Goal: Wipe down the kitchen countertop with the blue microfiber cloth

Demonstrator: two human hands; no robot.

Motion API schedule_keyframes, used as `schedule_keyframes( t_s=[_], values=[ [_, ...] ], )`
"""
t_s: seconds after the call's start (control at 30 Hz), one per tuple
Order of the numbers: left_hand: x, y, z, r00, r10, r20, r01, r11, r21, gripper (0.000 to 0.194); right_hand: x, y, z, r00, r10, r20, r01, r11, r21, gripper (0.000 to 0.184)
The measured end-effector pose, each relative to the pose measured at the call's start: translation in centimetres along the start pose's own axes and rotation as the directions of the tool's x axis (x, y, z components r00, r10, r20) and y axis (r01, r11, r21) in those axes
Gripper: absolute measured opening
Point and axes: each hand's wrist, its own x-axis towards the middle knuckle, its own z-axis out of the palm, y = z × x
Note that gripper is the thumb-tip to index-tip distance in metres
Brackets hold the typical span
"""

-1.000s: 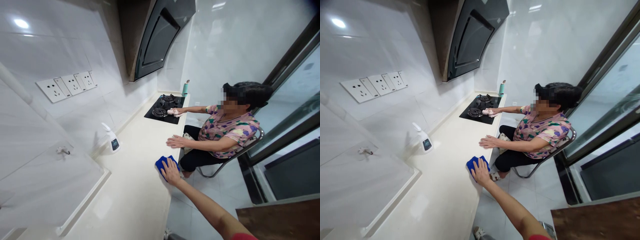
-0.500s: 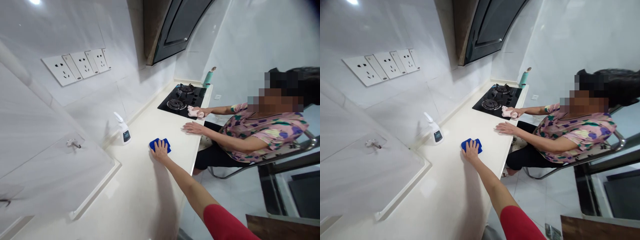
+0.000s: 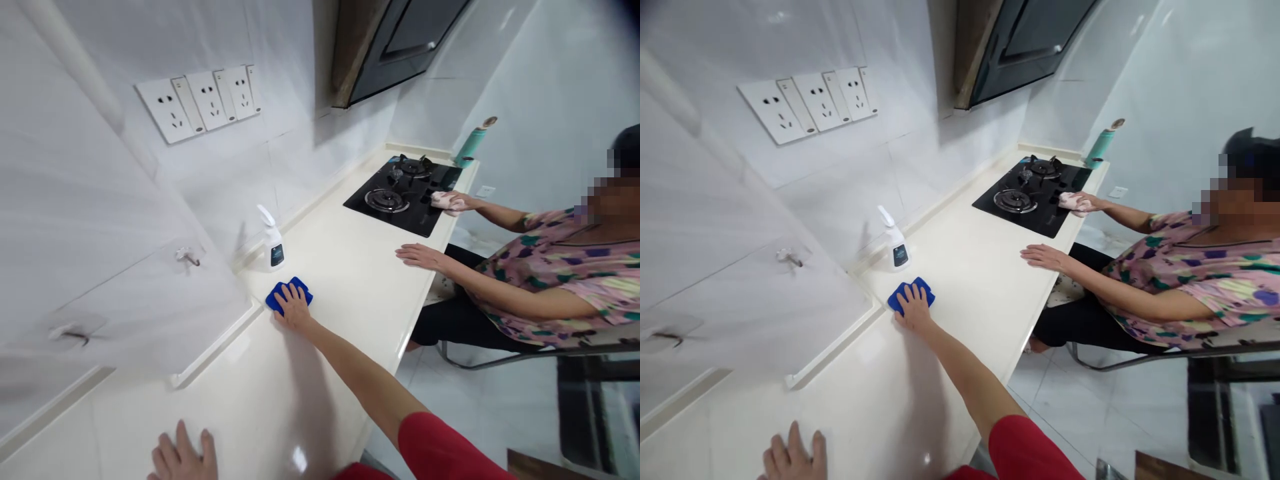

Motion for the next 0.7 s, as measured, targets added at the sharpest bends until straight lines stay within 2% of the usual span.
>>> schedule_keyframes(
  t_s=[0.13,0.27,0.37,0.43,0.5,0.6,0.63,0.7],
  values=[
    [-0.2,-0.3,-0.1,0.999,-0.004,0.033,0.004,1.0,-0.007,0.082,-4.5,-3.1,0.4,0.994,-0.097,0.043,0.097,0.995,0.01,0.067],
    [-0.6,-0.6,0.1,1.0,-0.007,0.023,0.008,1.0,-0.026,0.081,-10.5,-6.5,0.9,0.981,-0.158,0.109,0.157,0.987,0.019,0.074],
    [-0.7,-0.8,0.2,1.0,-0.011,0.007,0.012,0.999,-0.04,0.081,-15.6,-9.1,1.7,0.955,-0.261,0.139,0.251,0.964,0.083,0.077],
    [-0.7,-1.0,0.3,1.0,-0.007,0.01,0.008,0.999,-0.052,0.08,-18.9,-9.9,1.9,0.922,-0.359,0.144,0.341,0.93,0.138,0.077],
    [-0.7,-1.1,0.3,1.0,-0.001,0.02,0.003,0.998,-0.064,0.081,-21.7,-9.5,1.6,0.881,-0.45,0.145,0.422,0.887,0.184,0.073],
    [-0.6,-1.1,0.1,1.0,0.004,0.031,-0.003,0.998,-0.057,0.084,-24.8,-6.6,0.8,0.84,-0.525,0.138,0.489,0.842,0.23,0.067],
    [-0.5,-1.0,0.1,0.999,0.009,0.03,-0.008,0.999,-0.046,0.084,-25.6,-5.2,0.6,0.842,-0.523,0.132,0.487,0.842,0.234,0.066],
    [-0.4,-0.8,-0.1,0.999,0.029,0.025,-0.029,0.999,-0.018,0.085,-26.9,-1.8,0.1,0.878,-0.465,0.112,0.436,0.874,0.215,0.065]
  ],
)
